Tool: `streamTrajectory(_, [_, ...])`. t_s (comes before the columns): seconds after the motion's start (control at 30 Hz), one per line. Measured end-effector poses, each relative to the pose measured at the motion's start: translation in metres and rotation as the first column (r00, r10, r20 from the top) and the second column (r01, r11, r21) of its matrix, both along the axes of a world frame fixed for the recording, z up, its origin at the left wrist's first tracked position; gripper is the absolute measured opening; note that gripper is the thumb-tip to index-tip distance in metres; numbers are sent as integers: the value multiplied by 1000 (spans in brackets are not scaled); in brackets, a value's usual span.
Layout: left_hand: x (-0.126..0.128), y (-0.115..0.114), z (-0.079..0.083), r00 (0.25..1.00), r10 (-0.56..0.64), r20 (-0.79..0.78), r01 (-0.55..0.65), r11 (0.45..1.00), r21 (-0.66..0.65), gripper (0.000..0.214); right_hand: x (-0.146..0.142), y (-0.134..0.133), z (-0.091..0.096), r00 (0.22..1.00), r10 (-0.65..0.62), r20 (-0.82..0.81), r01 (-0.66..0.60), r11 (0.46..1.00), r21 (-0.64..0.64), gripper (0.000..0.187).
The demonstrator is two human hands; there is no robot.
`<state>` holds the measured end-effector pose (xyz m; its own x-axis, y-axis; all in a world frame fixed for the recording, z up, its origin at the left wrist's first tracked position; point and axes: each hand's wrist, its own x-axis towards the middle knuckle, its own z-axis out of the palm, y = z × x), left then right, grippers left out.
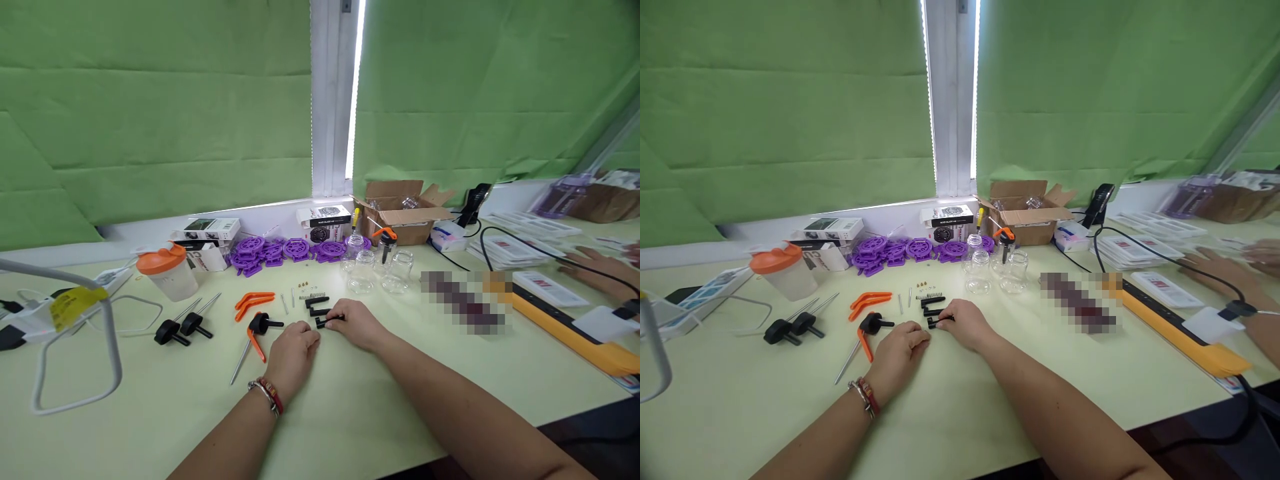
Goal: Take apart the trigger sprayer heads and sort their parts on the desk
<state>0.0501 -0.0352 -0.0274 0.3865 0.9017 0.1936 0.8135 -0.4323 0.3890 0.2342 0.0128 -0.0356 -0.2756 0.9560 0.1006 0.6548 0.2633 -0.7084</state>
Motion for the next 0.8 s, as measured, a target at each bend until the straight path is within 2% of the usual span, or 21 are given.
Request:
streamTrajectory(0.27, [-10, 2, -3, 988, 70, 136, -67, 997, -24, 23, -7, 3, -3, 982, 15, 186, -43, 989, 145, 20])
streamTrajectory(0.6, [-22, 4, -4, 947, 118, 300, -87, 990, -112, 21, -9, -1, -3, 976, 31, 214, -80, 972, 223, 21])
streamTrajectory(0.73, [-27, 7, -6, 903, 161, 397, -118, 984, -130, 23, -13, -8, 1, 979, 6, 202, -67, 953, 295, 20])
streamTrajectory(0.8, [-30, 8, -6, 870, 198, 451, -162, 980, -117, 25, -18, -15, 3, 981, 53, 185, -109, 946, 306, 20])
